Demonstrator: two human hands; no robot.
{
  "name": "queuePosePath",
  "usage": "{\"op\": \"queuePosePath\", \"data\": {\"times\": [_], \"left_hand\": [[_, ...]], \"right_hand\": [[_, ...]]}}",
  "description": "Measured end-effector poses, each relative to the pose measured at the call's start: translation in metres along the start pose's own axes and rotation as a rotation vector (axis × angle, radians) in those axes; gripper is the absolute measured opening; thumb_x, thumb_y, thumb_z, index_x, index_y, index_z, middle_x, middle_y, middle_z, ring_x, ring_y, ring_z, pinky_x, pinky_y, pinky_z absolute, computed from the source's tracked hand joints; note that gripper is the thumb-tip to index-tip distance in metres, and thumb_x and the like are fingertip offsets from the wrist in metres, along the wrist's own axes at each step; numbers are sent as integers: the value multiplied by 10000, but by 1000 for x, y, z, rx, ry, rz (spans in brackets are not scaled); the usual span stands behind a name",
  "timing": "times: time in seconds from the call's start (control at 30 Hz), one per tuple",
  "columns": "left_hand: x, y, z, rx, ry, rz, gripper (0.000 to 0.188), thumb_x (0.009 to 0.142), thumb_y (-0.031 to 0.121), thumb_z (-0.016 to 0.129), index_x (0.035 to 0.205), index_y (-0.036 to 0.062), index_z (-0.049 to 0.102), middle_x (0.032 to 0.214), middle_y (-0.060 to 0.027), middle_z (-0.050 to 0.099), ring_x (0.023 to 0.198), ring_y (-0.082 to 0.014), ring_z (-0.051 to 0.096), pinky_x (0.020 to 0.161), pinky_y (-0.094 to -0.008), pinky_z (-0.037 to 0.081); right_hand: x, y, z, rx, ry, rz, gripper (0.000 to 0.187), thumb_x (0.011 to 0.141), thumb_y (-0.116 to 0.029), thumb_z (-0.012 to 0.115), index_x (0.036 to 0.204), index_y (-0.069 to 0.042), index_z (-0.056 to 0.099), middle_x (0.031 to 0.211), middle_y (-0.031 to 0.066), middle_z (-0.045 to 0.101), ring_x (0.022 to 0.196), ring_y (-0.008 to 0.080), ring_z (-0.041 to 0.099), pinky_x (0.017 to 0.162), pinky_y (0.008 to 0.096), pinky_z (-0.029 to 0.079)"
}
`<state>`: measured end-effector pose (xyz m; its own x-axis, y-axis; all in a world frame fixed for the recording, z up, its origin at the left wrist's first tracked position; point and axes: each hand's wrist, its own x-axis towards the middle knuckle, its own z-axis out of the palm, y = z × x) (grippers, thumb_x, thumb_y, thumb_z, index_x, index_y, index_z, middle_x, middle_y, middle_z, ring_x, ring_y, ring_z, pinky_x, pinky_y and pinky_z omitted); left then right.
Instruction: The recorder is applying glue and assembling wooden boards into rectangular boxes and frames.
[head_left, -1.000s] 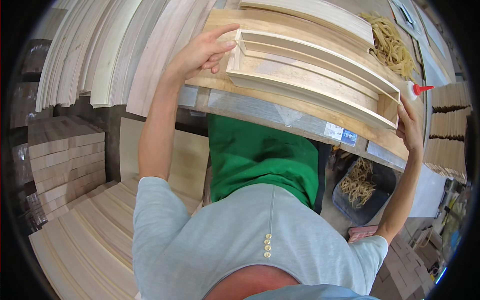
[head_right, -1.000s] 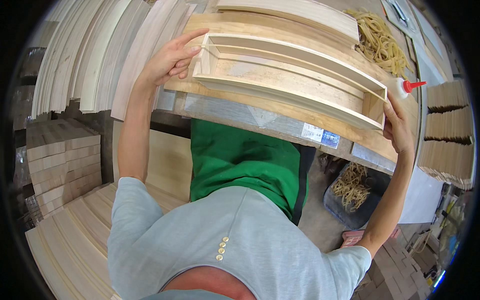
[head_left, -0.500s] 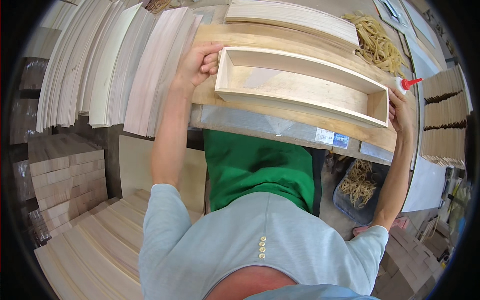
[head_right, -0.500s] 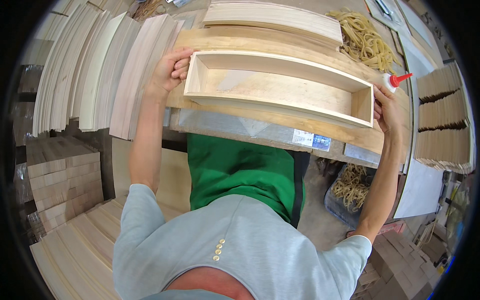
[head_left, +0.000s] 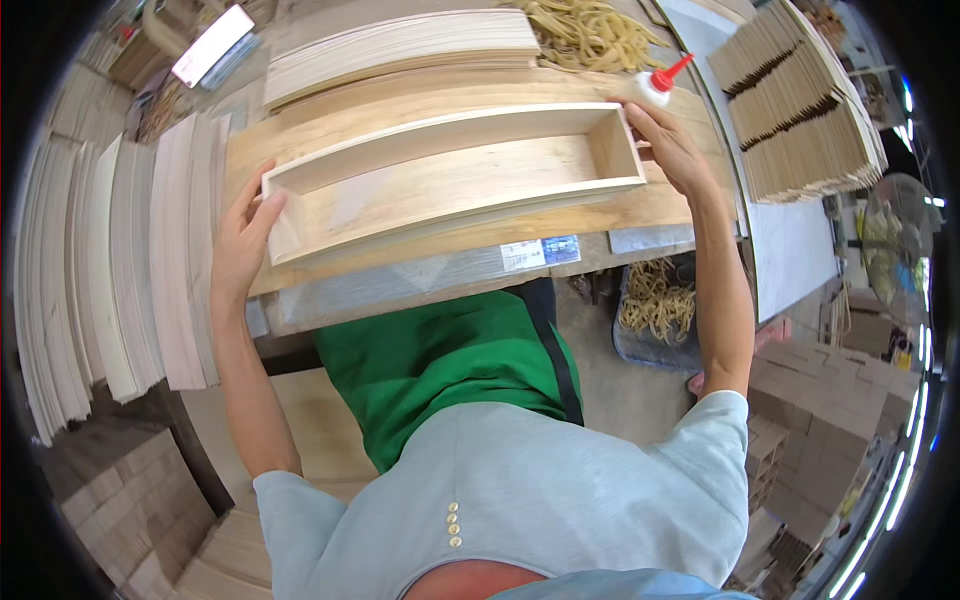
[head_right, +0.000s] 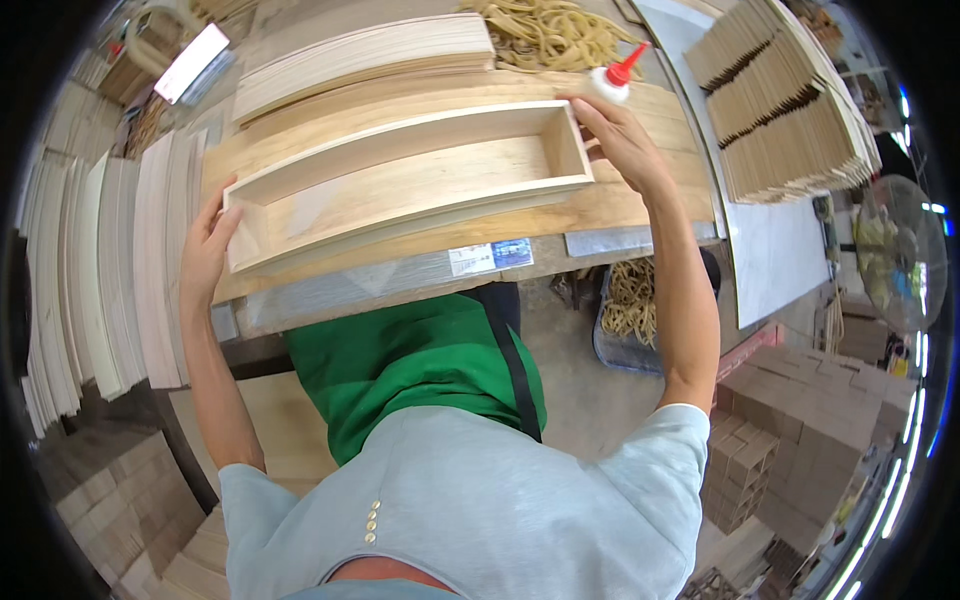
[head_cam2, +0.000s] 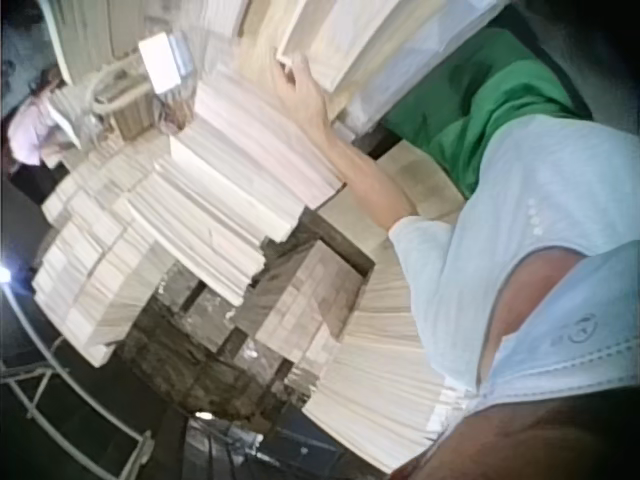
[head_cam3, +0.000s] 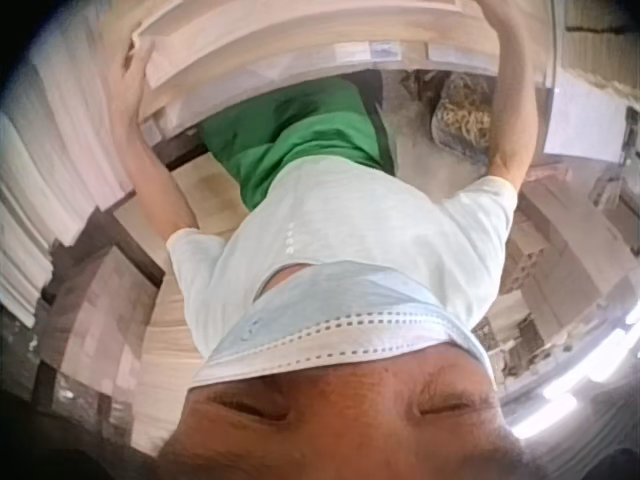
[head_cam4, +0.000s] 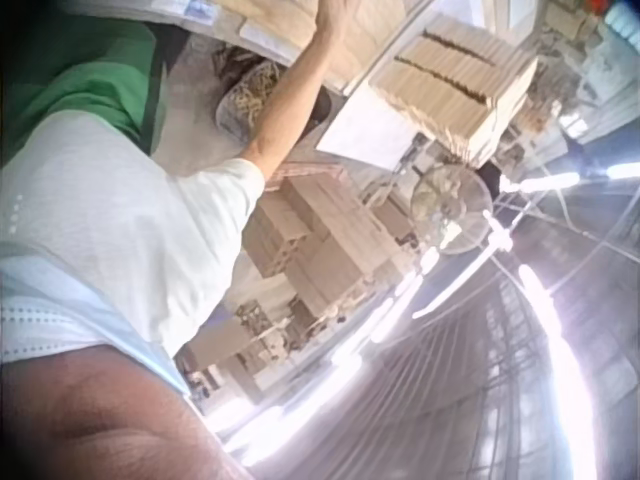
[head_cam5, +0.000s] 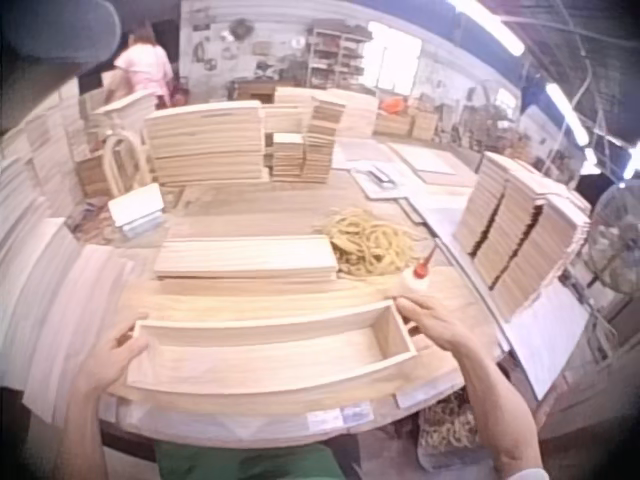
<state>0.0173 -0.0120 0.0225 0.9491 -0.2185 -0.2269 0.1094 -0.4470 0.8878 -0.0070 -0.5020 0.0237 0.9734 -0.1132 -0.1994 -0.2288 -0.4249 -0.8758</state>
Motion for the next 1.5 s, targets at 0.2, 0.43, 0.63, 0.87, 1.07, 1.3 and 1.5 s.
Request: {"op": "queuePosePath", "data": {"times": [0.2, 0.43, 0.63, 0.87, 1.07, 1.3, 1.5], "left_hand": [[-3, 16, 27, 198, 229, 145, 502, 906, 195, 586, 1352, 15, 441, 1222, -147, 557, 1097, -247, 531, 941, -334, 400], [-21, 129, 208, 522, 127, 815, 482, 761, 342, 723, 1056, -14, 586, 1027, -163, 598, 988, -299, 575, 846, -386, 466], [24, 130, 308, 670, 6, 726, 414, 768, 418, 687, 829, 13, 621, 821, -116, 618, 811, -265, 633, 688, -384, 502], [32, 125, 326, 607, 240, 912, 263, 731, 277, 685, 683, 26, 625, 673, -104, 598, 634, -244, 628, 529, -367, 507], [37, 118, 325, 620, 360, 847, 179, 728, 209, 620, 626, 63, 623, 604, -110, 596, 550, -246, 614, 482, -364, 495], [3, 115, 224, 380, 348, 887, 459, 703, 329, 753, 980, -5, 605, 971, -136, 607, 981, -297, 556, 884, -412, 431], [3, 27, 37, 555, 703, 375, 506, 801, 192, 693, 1225, -36, 537, 1204, -196, 573, 1117, -304, 539, 955, -368, 421]], "right_hand": [[6, -6, -8, -125, -32, 51, 458, 938, -426, 507, 1157, -37, 607, 953, 37, 597, 855, 114, 552, 700, 281, 501], [7, -15, -4, -144, -70, 52, 450, 924, -393, 512, 1133, -5, 601, 928, 78, 617, 838, 148, 602, 629, 288, 544], [2, -18, 0, -144, -46, 67, 397, 923, -330, 515, 1104, 12, 603, 960, 121, 637, 853, 180, 627, 623, 330, 573], [3, -13, -2, -137, 5, 31, 398, 902, -304, 521, 1091, 34, 612, 901, 147, 647, 754, 207, 651, 575, 342, 584], [7, -10, 6, -249, -33, -35, 421, 909, -413, 532, 1088, -39, 607, 776, 16, 539, 706, 125, 554, 530, 280, 488], [-14, -4, 15, -139, 137, -46, 366, 957, -380, 475, 951, -50, 634, 703, -46, 479, 652, 66, 431, 544, 246, 349], [1, 16, 13, -62, 157, -43, 379, 953, -390, 506, 952, -36, 639, 694, -71, 454, 608, 43, 356, 516, 243, 274]]}}
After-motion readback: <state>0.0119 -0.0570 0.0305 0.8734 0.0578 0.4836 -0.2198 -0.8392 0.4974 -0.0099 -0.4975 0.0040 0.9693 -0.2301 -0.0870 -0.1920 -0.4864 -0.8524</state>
